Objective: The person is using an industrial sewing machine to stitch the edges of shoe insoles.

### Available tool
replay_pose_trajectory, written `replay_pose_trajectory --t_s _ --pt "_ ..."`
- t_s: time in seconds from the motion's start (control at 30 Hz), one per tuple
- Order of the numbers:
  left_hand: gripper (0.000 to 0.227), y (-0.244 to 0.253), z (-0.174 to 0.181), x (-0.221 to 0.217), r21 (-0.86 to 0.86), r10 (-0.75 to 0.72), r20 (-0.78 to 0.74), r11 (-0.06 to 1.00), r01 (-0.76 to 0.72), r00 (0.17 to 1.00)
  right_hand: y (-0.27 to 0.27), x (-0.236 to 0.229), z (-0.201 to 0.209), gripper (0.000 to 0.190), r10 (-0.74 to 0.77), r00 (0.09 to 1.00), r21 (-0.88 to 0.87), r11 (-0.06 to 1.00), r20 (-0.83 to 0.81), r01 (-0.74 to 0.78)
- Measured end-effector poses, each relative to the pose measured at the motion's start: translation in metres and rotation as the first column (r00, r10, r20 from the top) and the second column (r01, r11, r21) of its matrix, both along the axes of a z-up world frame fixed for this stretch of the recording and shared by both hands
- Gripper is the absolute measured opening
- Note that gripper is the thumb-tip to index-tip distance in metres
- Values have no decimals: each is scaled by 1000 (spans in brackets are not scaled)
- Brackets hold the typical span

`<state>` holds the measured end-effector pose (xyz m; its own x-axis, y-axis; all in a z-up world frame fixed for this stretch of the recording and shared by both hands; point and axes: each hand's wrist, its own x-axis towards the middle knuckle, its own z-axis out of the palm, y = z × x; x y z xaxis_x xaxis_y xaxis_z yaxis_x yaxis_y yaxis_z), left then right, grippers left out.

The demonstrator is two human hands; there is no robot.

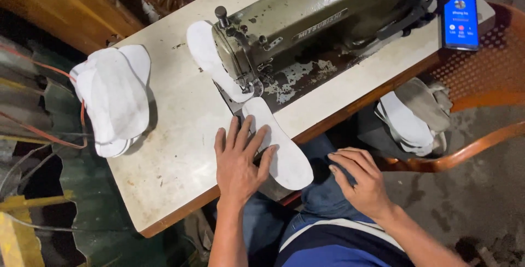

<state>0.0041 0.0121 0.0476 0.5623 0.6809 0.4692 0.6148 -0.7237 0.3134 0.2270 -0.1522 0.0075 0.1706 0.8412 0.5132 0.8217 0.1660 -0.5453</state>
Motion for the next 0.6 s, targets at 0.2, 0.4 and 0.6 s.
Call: replay_pose_trajectory --t_s 0.2,0.4,0.6 --pt "58 -2 4 8 10 60 -53 998 -59 997 -11 31 -67 56 20 992 -370 929 123 27" --pt "58 -2 6 16 -37 96 -131 994 -101 987 -10 51 -81 70 -3 998 -541 841 -65 -32" --pt "64 -1 0 27 50 152 -184 988 -146 971 6 47 -30 42 126 989 -52 990 -77 -130"
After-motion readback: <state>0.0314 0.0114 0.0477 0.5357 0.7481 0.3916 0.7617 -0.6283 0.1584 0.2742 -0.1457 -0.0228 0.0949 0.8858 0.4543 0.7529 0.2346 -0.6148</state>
